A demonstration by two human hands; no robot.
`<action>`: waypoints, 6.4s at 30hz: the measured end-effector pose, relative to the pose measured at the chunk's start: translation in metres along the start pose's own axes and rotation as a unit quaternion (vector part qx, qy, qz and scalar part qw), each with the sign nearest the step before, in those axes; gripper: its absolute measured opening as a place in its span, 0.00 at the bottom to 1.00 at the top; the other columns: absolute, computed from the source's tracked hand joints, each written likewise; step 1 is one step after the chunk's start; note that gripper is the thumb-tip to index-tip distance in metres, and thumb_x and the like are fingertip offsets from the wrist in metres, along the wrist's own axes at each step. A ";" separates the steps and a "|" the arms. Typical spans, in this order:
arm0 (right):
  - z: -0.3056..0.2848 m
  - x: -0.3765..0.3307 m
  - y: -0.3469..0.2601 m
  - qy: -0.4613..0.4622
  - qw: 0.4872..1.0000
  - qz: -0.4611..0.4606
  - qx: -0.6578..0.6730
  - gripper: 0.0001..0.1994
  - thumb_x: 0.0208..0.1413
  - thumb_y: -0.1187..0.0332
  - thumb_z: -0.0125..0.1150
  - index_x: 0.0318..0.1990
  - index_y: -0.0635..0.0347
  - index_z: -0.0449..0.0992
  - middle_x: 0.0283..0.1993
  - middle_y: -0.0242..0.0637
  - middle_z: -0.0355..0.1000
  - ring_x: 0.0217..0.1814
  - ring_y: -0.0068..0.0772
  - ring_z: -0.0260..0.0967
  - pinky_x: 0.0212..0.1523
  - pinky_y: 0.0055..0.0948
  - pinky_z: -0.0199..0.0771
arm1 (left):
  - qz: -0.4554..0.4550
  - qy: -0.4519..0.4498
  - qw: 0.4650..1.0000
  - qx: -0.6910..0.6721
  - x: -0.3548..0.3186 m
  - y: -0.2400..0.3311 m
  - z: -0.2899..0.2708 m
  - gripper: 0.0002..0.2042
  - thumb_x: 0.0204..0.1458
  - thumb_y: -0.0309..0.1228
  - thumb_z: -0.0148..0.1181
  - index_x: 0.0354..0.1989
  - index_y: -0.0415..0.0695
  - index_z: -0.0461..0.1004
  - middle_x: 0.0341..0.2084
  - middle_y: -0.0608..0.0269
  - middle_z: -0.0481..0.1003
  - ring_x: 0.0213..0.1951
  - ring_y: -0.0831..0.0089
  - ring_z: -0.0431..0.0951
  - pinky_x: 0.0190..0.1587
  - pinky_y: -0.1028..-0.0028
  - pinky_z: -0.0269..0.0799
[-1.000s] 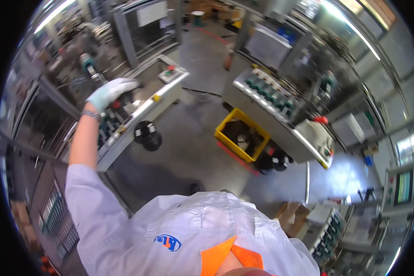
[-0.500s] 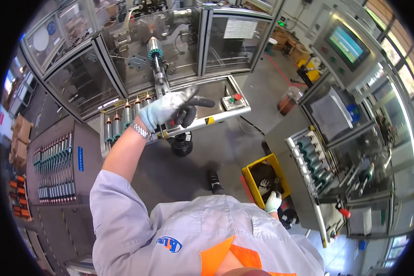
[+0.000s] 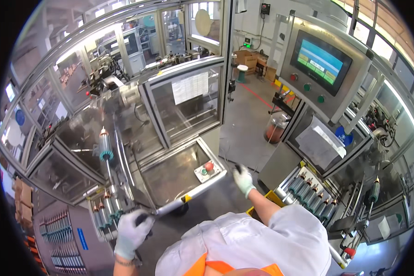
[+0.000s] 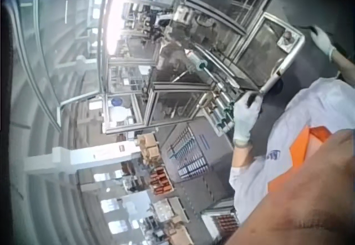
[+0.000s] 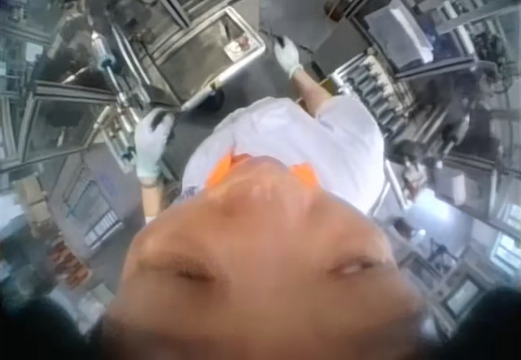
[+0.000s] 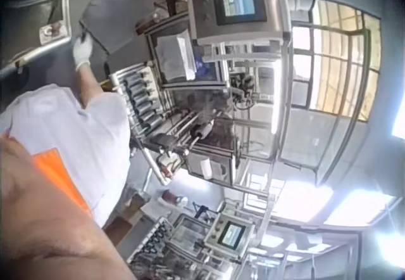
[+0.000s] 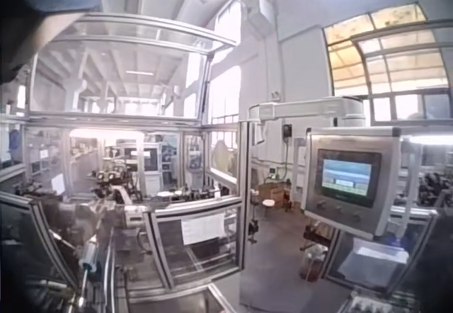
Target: The person turns motor armatures by hand, loads and unloads them from processing machines, and places them onto racks and into storage bins.
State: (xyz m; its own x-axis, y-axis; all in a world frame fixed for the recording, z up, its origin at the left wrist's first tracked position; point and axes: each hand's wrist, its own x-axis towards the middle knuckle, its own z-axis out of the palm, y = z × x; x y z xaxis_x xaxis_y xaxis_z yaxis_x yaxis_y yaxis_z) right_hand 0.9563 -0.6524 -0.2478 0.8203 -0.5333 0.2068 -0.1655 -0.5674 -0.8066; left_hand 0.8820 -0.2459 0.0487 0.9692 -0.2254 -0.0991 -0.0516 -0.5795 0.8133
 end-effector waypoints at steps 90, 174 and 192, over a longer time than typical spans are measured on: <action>0.434 0.201 -0.487 -0.518 0.568 0.219 0.601 0.09 0.58 0.60 0.57 0.28 0.51 0.71 0.18 0.27 0.63 0.15 0.30 0.60 0.17 0.28 0.65 | -0.147 0.322 0.934 -0.045 0.007 -0.003 0.015 0.10 0.53 0.34 0.62 0.30 0.38 0.79 0.14 0.58 0.74 0.17 0.72 0.74 0.25 0.72 0.70; 0.176 -0.053 -0.156 -0.309 0.917 -0.148 -0.204 0.27 0.46 0.55 0.58 0.55 0.56 0.71 0.42 0.53 0.78 0.47 0.55 0.76 0.50 0.45 0.74 | 0.056 0.171 0.980 -0.087 -0.005 -0.042 0.000 0.12 0.55 0.35 0.59 0.32 0.37 0.77 0.19 0.52 0.75 0.21 0.64 0.73 0.30 0.68 0.70; 0.173 -0.053 -0.165 -0.330 0.914 -0.118 -0.207 0.31 0.45 0.56 0.59 0.60 0.57 0.68 0.43 0.51 0.78 0.47 0.54 0.76 0.50 0.44 0.74 | -0.401 0.313 0.860 0.032 0.063 -0.292 -0.047 0.47 0.55 0.54 0.55 0.72 0.35 0.40 0.55 0.30 0.69 0.57 0.42 0.71 0.60 0.57 0.66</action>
State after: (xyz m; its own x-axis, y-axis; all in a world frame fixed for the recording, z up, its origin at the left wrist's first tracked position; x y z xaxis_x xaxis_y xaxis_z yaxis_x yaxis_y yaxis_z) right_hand 1.0350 -0.4223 -0.2215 0.9888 0.0504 -0.1408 -0.0230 -0.8791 -0.4761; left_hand 0.9691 -0.0542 -0.1680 0.6380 0.7219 -0.2681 0.7003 -0.3991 0.5918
